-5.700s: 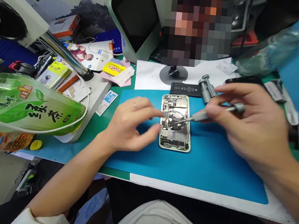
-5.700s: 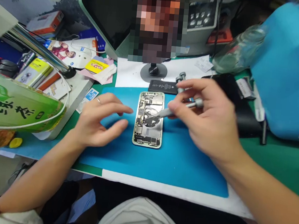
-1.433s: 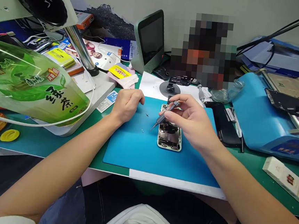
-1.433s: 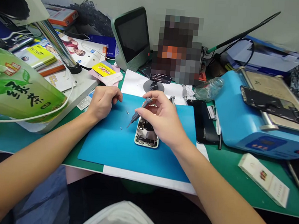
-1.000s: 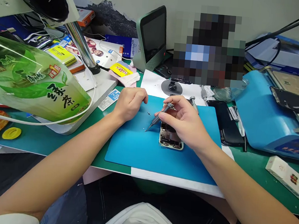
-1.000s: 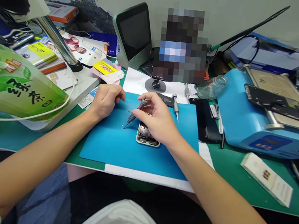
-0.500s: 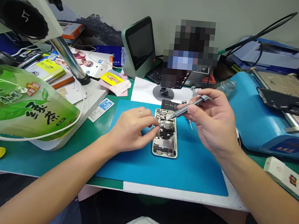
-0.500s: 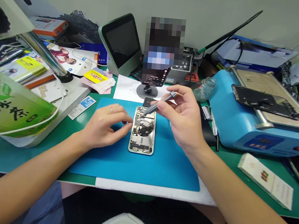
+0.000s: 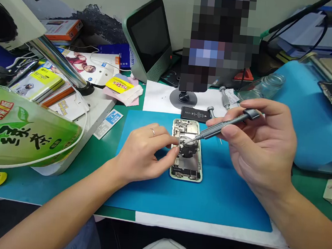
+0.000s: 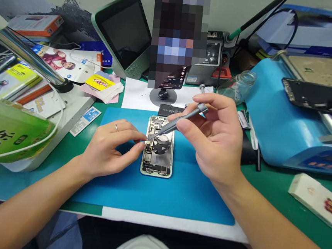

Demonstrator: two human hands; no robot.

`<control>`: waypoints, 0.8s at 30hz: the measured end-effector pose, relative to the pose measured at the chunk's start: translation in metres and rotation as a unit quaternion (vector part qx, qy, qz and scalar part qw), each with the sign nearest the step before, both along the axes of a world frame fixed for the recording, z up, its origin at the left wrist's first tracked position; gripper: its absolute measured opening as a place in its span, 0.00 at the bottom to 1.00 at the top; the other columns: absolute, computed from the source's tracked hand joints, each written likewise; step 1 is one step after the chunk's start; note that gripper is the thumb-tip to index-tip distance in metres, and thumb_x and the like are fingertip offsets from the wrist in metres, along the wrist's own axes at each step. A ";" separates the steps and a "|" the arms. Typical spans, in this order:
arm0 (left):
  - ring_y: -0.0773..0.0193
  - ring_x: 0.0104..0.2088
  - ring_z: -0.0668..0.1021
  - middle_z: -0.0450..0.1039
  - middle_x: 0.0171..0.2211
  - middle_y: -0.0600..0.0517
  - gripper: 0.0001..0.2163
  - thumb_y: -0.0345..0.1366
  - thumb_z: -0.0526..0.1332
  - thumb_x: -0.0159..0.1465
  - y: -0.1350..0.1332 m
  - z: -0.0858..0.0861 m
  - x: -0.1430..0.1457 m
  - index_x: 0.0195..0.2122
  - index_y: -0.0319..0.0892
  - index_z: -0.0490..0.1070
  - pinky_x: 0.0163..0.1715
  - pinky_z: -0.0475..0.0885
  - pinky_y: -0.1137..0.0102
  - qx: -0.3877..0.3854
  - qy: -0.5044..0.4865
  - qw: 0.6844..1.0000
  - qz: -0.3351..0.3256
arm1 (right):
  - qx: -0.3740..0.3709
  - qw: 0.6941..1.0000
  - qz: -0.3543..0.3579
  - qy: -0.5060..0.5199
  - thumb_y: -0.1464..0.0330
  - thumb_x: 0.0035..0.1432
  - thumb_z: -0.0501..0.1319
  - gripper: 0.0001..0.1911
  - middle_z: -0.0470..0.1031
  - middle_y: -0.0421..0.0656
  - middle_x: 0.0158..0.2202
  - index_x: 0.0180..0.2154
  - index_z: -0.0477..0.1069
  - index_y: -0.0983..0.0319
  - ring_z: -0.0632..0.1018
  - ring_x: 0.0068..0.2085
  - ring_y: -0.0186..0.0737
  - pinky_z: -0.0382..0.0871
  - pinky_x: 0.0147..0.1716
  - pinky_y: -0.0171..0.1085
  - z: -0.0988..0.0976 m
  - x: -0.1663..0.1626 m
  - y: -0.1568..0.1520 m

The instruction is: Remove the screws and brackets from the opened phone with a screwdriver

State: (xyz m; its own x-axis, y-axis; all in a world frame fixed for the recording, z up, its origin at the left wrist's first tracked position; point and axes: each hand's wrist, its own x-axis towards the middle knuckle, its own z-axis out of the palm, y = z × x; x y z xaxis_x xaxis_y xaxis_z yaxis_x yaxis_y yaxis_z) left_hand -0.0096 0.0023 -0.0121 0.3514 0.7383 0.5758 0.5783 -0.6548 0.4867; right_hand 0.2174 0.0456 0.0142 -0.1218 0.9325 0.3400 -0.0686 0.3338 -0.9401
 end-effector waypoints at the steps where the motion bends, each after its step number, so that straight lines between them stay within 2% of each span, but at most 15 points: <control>1: 0.65 0.30 0.79 0.81 0.31 0.51 0.05 0.31 0.62 0.70 0.000 0.000 0.000 0.39 0.40 0.78 0.34 0.73 0.67 0.001 0.002 1.000 -0.001 | 0.002 1.000 -0.001 -0.001 0.69 0.56 0.72 0.18 0.73 0.37 0.37 0.46 0.71 0.51 0.84 0.39 0.37 0.86 0.45 0.42 0.000 -0.001 -0.001; 7: 0.65 0.29 0.78 0.81 0.30 0.52 0.06 0.30 0.61 0.70 0.001 0.002 0.000 0.38 0.42 0.77 0.33 0.72 0.67 0.006 0.006 1.000 -0.017 | 0.031 1.000 0.004 0.001 0.72 0.57 0.71 0.18 0.73 0.38 0.38 0.47 0.76 0.47 0.82 0.43 0.35 0.86 0.50 0.42 -0.004 -0.003 -0.002; 12: 0.66 0.28 0.78 0.80 0.29 0.52 0.07 0.30 0.61 0.71 0.000 0.001 0.001 0.37 0.42 0.77 0.32 0.71 0.67 0.004 0.007 1.000 -0.014 | 0.026 1.000 0.015 0.008 0.72 0.58 0.71 0.18 0.73 0.38 0.39 0.47 0.76 0.46 0.82 0.44 0.35 0.86 0.52 0.43 -0.007 -0.004 -0.002; 17: 0.65 0.28 0.78 0.80 0.28 0.52 0.06 0.28 0.62 0.70 0.001 0.001 0.002 0.36 0.39 0.78 0.31 0.71 0.66 0.009 0.004 1.000 -0.013 | 0.012 1.000 0.013 0.003 0.70 0.59 0.71 0.17 0.73 0.37 0.39 0.47 0.73 0.49 0.83 0.41 0.35 0.85 0.49 0.43 -0.006 -0.006 -0.002; 24: 0.65 0.27 0.77 0.79 0.29 0.52 0.04 0.27 0.62 0.69 -0.001 0.000 0.007 0.38 0.40 0.77 0.29 0.70 0.66 0.017 -0.017 1.000 -0.014 | -0.047 0.999 0.000 0.026 0.65 0.59 0.71 0.18 0.74 0.37 0.39 0.48 0.70 0.51 0.85 0.40 0.37 0.86 0.44 0.40 -0.008 -0.004 -0.003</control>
State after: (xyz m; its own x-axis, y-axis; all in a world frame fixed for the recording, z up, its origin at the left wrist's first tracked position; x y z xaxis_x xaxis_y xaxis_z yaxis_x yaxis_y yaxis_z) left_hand -0.0023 0.0014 -0.0123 0.3505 0.7085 0.6125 0.5432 -0.6866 0.4833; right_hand 0.2130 0.0424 0.0064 -0.1063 0.9607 0.2563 -0.1180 0.2437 -0.9626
